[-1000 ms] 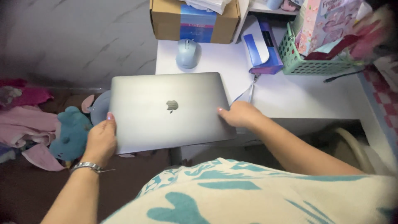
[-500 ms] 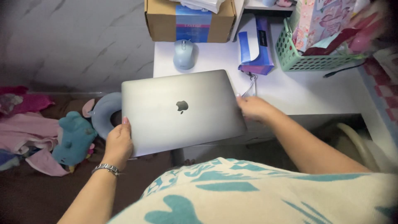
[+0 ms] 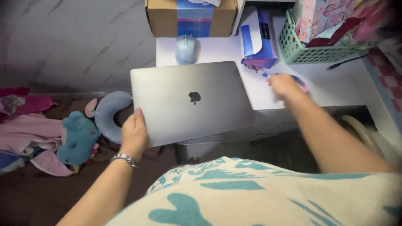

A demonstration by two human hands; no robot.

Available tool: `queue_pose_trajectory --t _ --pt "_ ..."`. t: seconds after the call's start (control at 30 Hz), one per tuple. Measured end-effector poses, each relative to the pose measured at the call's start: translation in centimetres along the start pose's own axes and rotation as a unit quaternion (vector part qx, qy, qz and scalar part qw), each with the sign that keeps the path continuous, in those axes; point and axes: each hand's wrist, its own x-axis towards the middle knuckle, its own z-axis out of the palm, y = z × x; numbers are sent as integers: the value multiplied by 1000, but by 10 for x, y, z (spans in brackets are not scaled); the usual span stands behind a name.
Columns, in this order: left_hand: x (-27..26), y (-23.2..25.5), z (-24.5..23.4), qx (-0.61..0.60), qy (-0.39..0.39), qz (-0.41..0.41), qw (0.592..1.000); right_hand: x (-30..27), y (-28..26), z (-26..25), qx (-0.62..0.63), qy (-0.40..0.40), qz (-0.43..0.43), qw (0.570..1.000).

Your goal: The person is tidying up and cleaning a desk surface, including wiping surfaces and organizing items.

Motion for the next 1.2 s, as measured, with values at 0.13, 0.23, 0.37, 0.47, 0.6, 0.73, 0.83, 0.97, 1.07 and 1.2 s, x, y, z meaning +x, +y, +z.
queue_pose_trajectory --t 0.13,0.23,0.37,0.47,0.6,0.73,0.83,0.97,1.07,1.2 --pt "-6 -13 24 18 23 0 1000 -106 -73 23 169 -47 -127 976" --pt "-16 -13 35 -27 14 -36 999 -188 -112 41 151 -21 -360 920" --pt "-25 -18 36 -140 -11 -62 988 -222 -119 81 131 -91 -629 761" --pt "-38 -11 39 -162 -18 -87 983 -226 -120 89 127 -72 -703 696" --pt "-44 -5 45 -93 9 -103 990 -208 -107 90 105 -18 -708 698" --pt "-47 -4 46 -83 20 -102 991 -159 -50 70 100 101 -603 785" --pt "-44 -1 44 -87 10 -77 993 -109 4 54 25 187 -490 851" --pt "-45 4 39 -72 10 -47 996 -102 -3 36 44 251 -375 891" --pt "-41 -1 43 -96 4 -36 995 -154 -58 44 114 198 -453 862" --pt "-44 6 41 -136 -1 -32 990 -232 -120 61 164 -30 -649 743"
